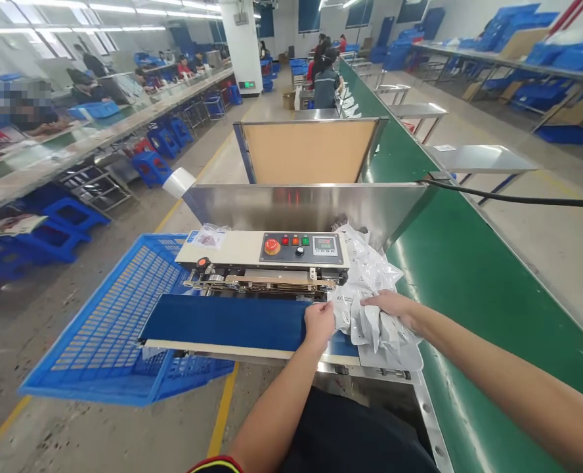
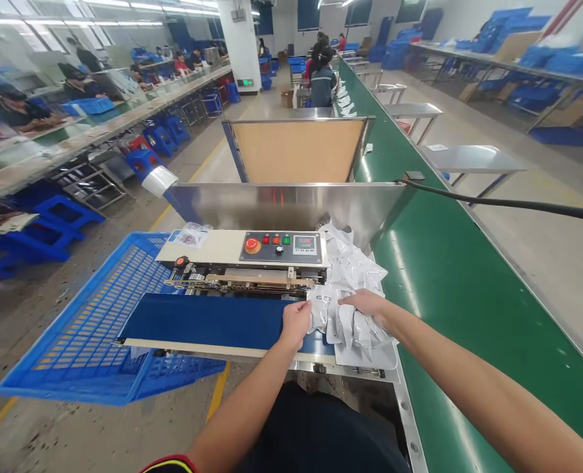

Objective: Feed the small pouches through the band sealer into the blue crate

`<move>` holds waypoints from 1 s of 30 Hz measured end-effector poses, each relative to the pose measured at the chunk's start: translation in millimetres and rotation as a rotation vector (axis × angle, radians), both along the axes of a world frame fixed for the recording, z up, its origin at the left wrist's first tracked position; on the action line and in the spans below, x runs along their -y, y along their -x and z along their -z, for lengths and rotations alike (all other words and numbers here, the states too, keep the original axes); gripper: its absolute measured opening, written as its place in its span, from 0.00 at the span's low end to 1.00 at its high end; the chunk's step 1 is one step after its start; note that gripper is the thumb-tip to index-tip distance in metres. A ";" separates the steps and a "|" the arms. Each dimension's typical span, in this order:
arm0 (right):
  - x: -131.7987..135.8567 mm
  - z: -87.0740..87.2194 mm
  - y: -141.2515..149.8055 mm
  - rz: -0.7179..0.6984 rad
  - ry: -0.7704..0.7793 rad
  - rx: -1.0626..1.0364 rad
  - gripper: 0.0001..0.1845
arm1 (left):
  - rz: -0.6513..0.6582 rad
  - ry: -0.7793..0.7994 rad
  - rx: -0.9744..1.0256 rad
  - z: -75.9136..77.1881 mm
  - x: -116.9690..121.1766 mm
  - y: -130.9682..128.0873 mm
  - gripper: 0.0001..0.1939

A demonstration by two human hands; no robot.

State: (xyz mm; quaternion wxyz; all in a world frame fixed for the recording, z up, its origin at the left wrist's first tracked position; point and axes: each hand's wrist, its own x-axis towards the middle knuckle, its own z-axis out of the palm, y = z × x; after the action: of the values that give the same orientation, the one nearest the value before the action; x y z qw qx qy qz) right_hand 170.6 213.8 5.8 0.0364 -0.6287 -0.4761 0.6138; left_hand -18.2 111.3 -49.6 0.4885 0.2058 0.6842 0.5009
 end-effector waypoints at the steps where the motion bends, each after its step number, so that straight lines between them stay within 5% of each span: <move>1: -3.0 0.3 6.4 -0.007 0.083 -0.046 0.15 | -0.016 0.006 -0.015 0.3 0.6 6.4 0.22; 8: 13.3 -5.7 19.5 -0.028 0.074 -0.204 0.22 | -0.131 0.007 -0.120 -11.6 35.9 59.6 0.20; 11: 30.6 -12.5 13.7 -0.005 -0.112 -0.117 0.29 | -0.165 -0.095 -0.263 -24.6 66.1 57.3 0.24; 13: 42.0 -19.4 14.0 0.007 -0.200 -0.089 0.32 | -0.016 -0.176 -0.208 -30.4 74.9 39.7 0.28; 16: 53.9 -32.0 16.9 -0.002 -0.154 -0.230 0.35 | 0.236 -0.303 0.086 -30.9 64.1 7.8 0.30; 19: 56.3 -40.8 11.7 0.094 -0.126 -0.334 0.40 | 0.179 -0.347 0.195 -26.2 42.7 -6.4 0.30; 22: 55.1 -41.5 -1.3 0.144 -0.190 -0.271 0.39 | 0.161 -0.339 0.097 -22.4 31.6 -2.6 0.31; 27: 60.0 -41.1 -13.3 -0.074 -0.365 -0.114 0.23 | 0.264 -0.330 -0.135 -22.8 30.6 -1.4 0.31; 30: 62.6 -45.5 -15.7 -0.061 -0.407 -0.103 0.23 | 0.219 -0.278 -0.213 -25.8 28.9 -8.3 0.29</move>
State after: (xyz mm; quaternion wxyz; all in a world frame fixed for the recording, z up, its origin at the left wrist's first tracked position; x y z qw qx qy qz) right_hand 186.3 151.3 51.3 0.1686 -0.5613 -0.6066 0.5371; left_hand -9.8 82.4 -23.8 0.4319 0.3961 0.6299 0.5096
